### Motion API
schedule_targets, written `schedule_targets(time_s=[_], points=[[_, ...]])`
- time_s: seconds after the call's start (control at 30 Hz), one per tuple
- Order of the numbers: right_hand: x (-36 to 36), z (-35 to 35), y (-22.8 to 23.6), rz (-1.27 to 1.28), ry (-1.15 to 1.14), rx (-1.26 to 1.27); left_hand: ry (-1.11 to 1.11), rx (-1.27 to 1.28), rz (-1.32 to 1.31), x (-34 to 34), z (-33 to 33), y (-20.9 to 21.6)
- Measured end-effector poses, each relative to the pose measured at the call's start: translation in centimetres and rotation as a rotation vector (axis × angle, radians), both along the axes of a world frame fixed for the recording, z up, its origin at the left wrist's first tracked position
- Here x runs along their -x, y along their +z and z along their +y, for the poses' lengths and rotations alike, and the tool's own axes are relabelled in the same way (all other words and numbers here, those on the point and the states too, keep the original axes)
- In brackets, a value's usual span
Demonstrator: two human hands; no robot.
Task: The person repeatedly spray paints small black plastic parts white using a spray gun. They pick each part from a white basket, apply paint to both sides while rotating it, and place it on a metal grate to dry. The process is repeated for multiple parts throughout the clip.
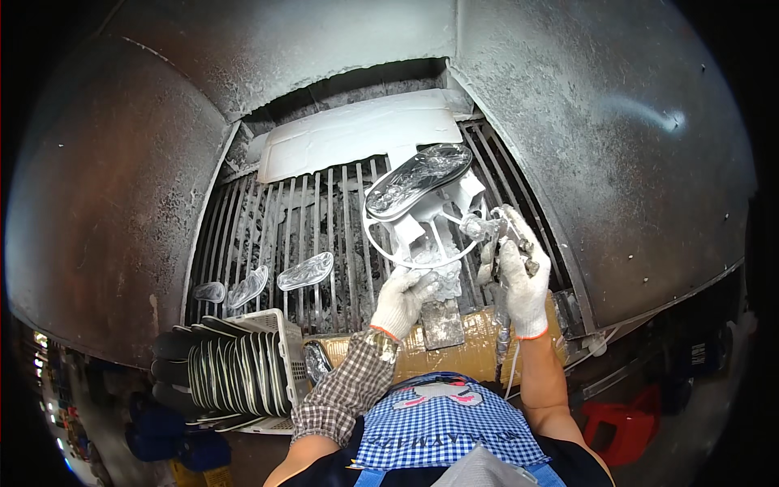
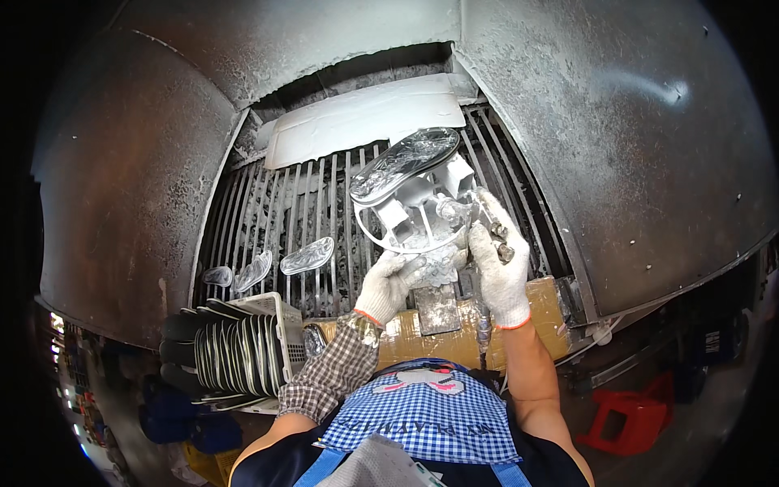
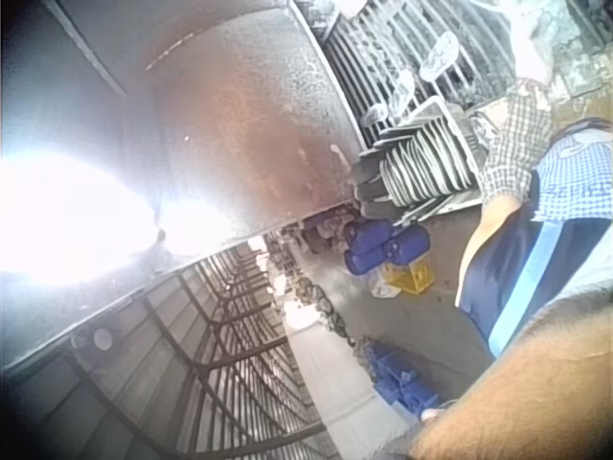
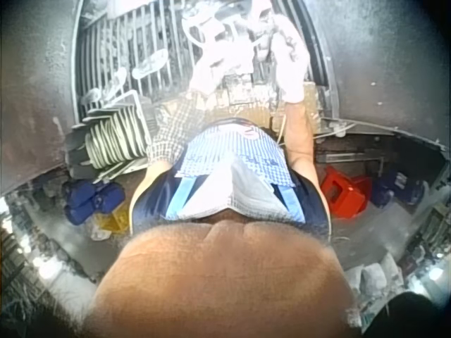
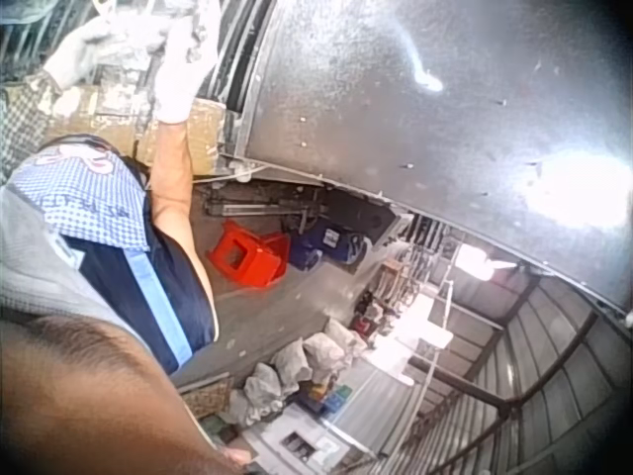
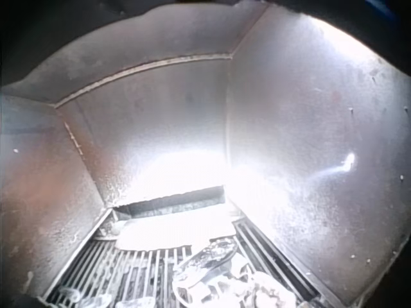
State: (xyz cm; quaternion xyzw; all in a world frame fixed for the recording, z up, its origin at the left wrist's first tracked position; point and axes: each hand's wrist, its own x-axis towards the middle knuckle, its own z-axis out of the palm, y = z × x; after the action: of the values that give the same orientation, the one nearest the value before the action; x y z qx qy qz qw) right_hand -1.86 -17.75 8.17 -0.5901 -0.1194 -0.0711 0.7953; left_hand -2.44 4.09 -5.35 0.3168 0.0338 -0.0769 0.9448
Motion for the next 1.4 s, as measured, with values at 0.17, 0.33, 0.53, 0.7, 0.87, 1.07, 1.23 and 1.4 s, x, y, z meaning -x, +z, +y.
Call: schedule_targets(time_s=[0.17, 0.33, 0.53, 0.7, 0.87, 1.07, 1.23, 1.4], points=[[0.9, 0.2, 0.5, -0.014, -0.019, -0.033, 0.044, 0.017, 0.028, 0.0, -0.1, -0.2], [1.2, 0.0, 0.5, 0.010, 0.027, 0.049, 0.033, 0.009, 0.029, 0.0, 0.3, 0.0], [0.5, 0.4, 1.0, 0.042, 0.024, -0.084, 0.034, 0.006, 0.044, 0.2, 1.2, 0.0], [-0.4, 0.0, 0.9, 0.017, -0.053, -0.074, 0.062, 0.023, 0.048, 0.2, 1.8, 0.3], [-0.7, -1.0, 0.8, 0.020, -0.082, -0.057, 0.081, 0.029, 0.050, 0.1, 2.8, -0.6], [-0.6, -1.7, 1.1, 0.008, -0.136, -0.051, 0.089, 0.003, 0.010, 0.2, 3.9, -0.3], [-0.6, -2.4, 1.7, 0.020, -0.148, -0.038, 0.152, -0.024, 0.017, 0.1, 4.9, -0.4], [-0.6, -3.4, 1.7, 0.024, -0.145, -0.070, 0.178, -0.035, 0.012, -0.5, 6.7, -1.0]])
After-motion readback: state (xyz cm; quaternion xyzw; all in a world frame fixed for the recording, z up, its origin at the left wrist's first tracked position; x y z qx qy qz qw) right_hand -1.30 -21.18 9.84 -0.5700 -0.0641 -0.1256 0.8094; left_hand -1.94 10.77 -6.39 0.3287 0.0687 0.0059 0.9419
